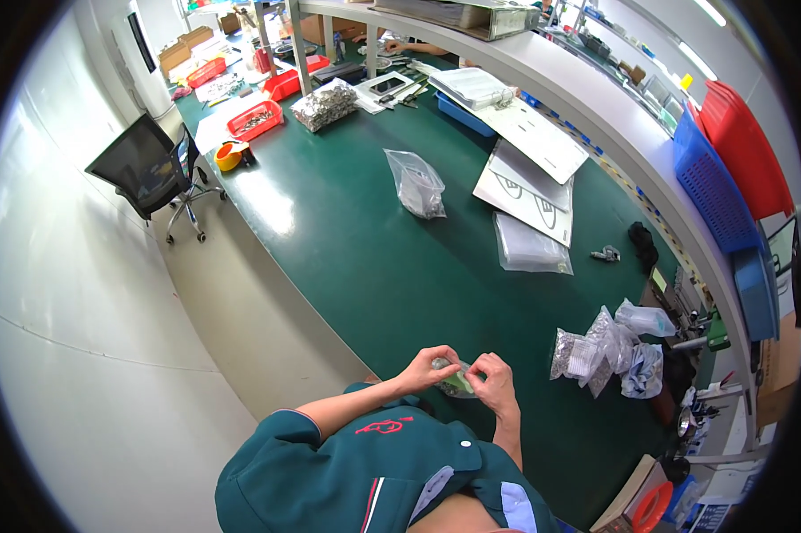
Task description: The person sorts small metal parts into plastic bags by hand, then seals the bags.
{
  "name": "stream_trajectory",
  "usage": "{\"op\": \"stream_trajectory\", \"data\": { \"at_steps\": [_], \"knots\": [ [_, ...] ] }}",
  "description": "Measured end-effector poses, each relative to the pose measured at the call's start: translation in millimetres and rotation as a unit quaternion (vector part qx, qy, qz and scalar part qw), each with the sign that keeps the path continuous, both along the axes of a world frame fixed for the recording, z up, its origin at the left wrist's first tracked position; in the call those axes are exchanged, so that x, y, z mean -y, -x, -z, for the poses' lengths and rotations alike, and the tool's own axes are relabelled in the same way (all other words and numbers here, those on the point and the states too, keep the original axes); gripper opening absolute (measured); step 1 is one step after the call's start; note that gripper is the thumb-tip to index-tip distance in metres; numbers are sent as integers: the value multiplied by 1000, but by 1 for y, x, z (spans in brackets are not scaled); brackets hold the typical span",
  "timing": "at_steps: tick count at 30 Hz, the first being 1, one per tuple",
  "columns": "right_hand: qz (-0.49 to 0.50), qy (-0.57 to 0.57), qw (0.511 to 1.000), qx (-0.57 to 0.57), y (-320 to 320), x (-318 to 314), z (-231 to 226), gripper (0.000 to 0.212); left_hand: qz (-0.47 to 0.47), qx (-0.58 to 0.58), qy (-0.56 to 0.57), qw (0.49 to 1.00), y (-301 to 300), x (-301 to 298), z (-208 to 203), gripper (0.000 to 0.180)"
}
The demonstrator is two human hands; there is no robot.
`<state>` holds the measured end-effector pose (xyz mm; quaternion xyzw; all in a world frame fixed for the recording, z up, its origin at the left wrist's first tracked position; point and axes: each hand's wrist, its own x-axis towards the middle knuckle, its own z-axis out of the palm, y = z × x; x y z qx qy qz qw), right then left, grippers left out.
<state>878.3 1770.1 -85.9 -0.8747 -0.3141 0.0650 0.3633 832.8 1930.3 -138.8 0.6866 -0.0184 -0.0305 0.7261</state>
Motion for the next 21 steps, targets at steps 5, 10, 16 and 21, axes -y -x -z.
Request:
{"op": "stream_trajectory", "data": {
  "at_steps": [5,10,16,21],
  "knots": [
    [47,-14,996,-69,3,2,-4,12,5,16,-7,1000,1,1,6,18],
    [39,40,997,-43,0,11,-5,13,-7,12,7,1000,1,1,5,18],
    [-4,31,999,-36,-2,11,-1,12,-5,0,16,1000,1,1,5,17],
    [8,31,996,-79,0,11,-3,13,-2,-2,21,1000,1,-1,5,18]
  ]
}}
